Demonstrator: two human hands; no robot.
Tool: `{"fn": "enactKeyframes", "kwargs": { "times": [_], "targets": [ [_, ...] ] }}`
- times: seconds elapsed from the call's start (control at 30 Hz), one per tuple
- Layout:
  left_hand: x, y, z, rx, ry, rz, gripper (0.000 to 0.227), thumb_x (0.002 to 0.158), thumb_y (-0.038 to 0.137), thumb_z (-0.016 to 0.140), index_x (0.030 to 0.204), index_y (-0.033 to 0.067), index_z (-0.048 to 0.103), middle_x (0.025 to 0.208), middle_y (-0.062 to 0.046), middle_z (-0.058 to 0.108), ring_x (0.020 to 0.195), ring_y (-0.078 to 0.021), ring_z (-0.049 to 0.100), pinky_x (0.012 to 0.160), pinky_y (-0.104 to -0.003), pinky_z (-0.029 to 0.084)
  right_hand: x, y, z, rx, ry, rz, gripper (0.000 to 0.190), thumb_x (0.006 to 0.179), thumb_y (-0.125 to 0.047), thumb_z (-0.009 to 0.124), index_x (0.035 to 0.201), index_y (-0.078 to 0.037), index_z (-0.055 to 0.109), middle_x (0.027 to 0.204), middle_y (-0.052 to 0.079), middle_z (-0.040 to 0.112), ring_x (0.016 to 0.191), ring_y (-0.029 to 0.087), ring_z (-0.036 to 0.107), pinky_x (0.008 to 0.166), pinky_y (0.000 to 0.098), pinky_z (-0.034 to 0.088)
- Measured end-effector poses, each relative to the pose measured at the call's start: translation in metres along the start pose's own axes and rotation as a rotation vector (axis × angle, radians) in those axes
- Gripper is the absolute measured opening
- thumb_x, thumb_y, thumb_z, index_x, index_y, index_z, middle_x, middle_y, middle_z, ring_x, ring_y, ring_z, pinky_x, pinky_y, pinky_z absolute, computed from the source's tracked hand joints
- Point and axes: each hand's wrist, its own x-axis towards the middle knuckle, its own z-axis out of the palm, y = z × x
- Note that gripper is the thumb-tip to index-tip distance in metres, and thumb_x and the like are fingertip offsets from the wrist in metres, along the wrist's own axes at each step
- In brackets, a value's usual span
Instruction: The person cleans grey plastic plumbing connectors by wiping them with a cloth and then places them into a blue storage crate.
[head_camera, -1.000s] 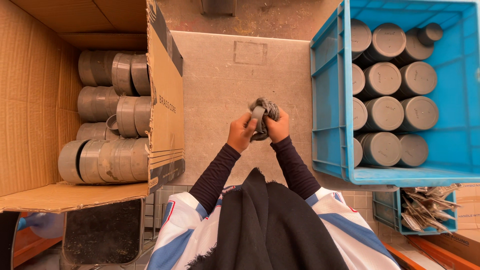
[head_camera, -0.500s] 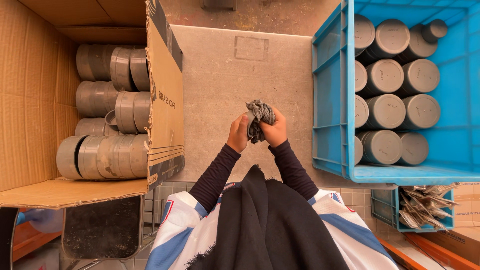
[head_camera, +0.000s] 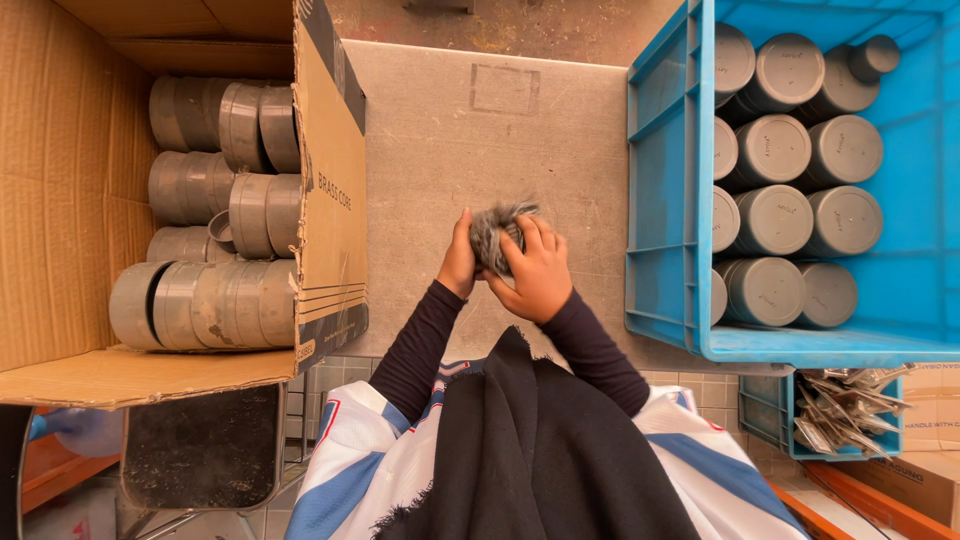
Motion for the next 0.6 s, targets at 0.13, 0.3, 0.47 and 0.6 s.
{"fn": "enactKeyframes", "kwargs": {
  "times": [0.13, 0.3, 0.47, 0.6],
  "targets": [
    [0.004, 0.004, -0.011, 0.183, -0.058, -0.150, 0.077, 0.096, 0.068, 0.036, 0.141, 0.0052, 0.038, 0.062, -0.007, 0.057, 0.042, -0.0101, 0.041, 0.039, -0.021, 0.030, 0.003, 0.016, 0.010, 0.049, -0.037, -0.144, 0.054, 0.069, -0.031, 0.071, 0.119, -0.012, 0.061, 0.124, 0.016, 0.042, 0.114, 0.042, 0.048, 0.082, 0.0452, 0.042],
    [-0.003, 0.009, -0.013, 1.112, 0.058, 0.424, 0.059, 0.100, 0.053, 0.031, 0.124, 0.0006, 0.046, 0.097, -0.034, 0.062, 0.094, -0.0513, 0.062, 0.079, -0.055, 0.050, 0.011, 0.014, 0.027, 0.341, -0.255, 0.217, 0.023, 0.070, -0.032, 0.061, 0.086, -0.015, 0.064, 0.087, 0.004, 0.049, 0.068, 0.034, 0.058, 0.060, 0.0424, 0.047],
    [0.000, 0.019, -0.023, 1.365, -0.079, 0.845, 0.062, 0.092, 0.061, 0.026, 0.122, 0.0121, 0.050, 0.080, -0.017, 0.061, 0.071, -0.0379, 0.066, 0.059, -0.043, 0.052, 0.018, 0.024, 0.030, 1.204, -0.415, 0.667, 0.008, 0.066, -0.011, 0.065, 0.072, -0.005, 0.063, 0.060, 0.006, 0.058, 0.048, 0.022, 0.058, 0.045, 0.0338, 0.046],
    [0.019, 0.026, -0.026, 1.267, -0.185, 1.260, 0.082, 0.083, 0.075, 0.024, 0.127, 0.0123, 0.052, 0.085, -0.005, 0.057, 0.067, -0.0269, 0.065, 0.059, -0.035, 0.055, 0.017, 0.004, 0.036, 1.499, 0.241, 0.160, 0.017, 0.088, 0.001, 0.055, 0.076, -0.010, 0.052, 0.081, 0.004, 0.059, 0.077, 0.015, 0.053, 0.072, 0.0306, 0.042]
  ]
}}
